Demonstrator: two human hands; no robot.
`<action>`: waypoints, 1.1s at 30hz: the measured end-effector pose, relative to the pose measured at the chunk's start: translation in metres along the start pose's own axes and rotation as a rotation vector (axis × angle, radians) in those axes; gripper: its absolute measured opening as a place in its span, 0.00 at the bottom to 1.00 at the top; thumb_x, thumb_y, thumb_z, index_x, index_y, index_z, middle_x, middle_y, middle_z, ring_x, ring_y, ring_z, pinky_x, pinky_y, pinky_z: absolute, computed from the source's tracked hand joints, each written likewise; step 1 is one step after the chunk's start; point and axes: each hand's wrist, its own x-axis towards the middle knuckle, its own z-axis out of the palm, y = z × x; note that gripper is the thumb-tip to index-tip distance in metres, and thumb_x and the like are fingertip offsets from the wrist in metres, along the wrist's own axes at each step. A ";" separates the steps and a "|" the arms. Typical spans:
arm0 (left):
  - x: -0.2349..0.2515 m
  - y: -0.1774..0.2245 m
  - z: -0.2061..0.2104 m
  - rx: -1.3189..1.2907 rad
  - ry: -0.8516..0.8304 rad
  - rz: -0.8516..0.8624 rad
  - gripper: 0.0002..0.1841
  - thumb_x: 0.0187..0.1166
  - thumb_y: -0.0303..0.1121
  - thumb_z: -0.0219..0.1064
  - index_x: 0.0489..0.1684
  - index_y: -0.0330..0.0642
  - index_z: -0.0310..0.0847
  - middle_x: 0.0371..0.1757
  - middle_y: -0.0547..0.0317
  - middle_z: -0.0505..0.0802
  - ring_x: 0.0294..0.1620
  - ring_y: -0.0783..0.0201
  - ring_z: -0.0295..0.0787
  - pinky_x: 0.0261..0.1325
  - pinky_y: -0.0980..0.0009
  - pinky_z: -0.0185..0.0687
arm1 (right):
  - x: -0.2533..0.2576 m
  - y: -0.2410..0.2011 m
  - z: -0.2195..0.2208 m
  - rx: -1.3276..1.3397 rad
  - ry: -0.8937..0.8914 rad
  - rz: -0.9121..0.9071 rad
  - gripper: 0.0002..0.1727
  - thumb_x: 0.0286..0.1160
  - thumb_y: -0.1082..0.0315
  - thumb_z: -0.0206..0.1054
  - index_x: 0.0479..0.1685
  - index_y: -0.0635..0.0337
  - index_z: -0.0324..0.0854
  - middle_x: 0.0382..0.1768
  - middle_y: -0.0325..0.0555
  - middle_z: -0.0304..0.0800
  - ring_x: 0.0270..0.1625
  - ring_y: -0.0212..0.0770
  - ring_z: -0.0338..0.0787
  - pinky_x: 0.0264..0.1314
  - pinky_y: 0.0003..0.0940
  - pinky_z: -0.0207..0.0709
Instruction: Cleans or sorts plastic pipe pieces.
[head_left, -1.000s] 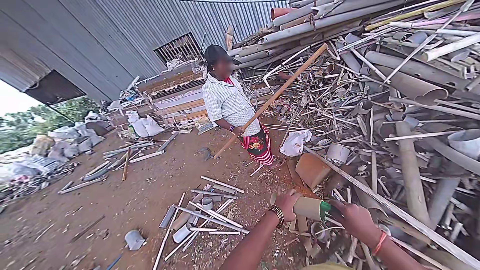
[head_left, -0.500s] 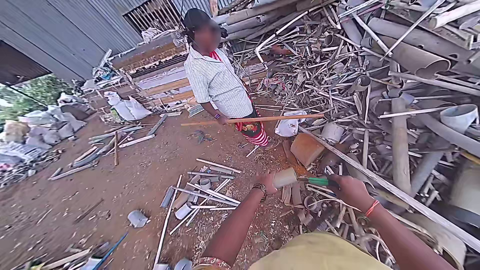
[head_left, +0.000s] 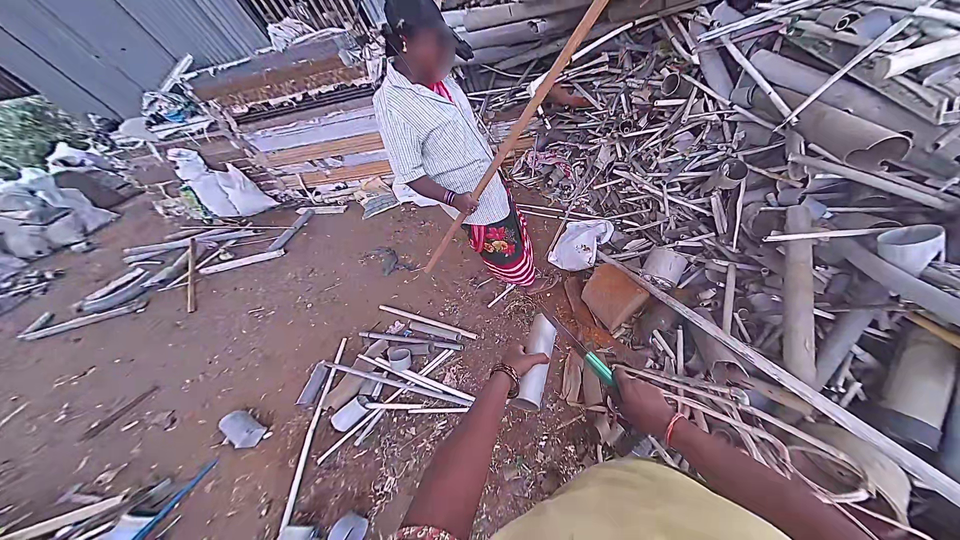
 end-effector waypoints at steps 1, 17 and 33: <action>0.003 -0.012 -0.008 0.027 0.002 0.011 0.34 0.70 0.38 0.81 0.73 0.28 0.75 0.66 0.33 0.87 0.67 0.44 0.86 0.74 0.48 0.78 | 0.004 -0.011 0.006 -0.015 -0.057 0.035 0.27 0.96 0.51 0.45 0.76 0.64 0.66 0.58 0.67 0.89 0.63 0.67 0.90 0.62 0.65 0.80; -0.002 -0.164 -0.116 -0.907 0.551 0.231 0.52 0.49 0.04 0.76 0.84 0.23 0.53 0.74 0.29 0.79 0.71 0.52 0.82 0.74 0.61 0.79 | 0.010 -0.132 0.102 0.717 0.512 -0.229 0.24 0.90 0.60 0.52 0.66 0.77 0.70 0.30 0.46 0.80 0.26 0.37 0.81 0.34 0.37 0.80; -0.025 -0.226 -0.130 -0.433 0.532 0.414 0.56 0.49 0.21 0.87 0.84 0.19 0.54 0.79 0.27 0.77 0.83 0.48 0.74 0.88 0.62 0.64 | -0.011 -0.165 0.132 0.692 0.426 -0.182 0.23 0.85 0.58 0.56 0.65 0.71 0.74 0.26 0.40 0.80 0.22 0.32 0.80 0.29 0.33 0.79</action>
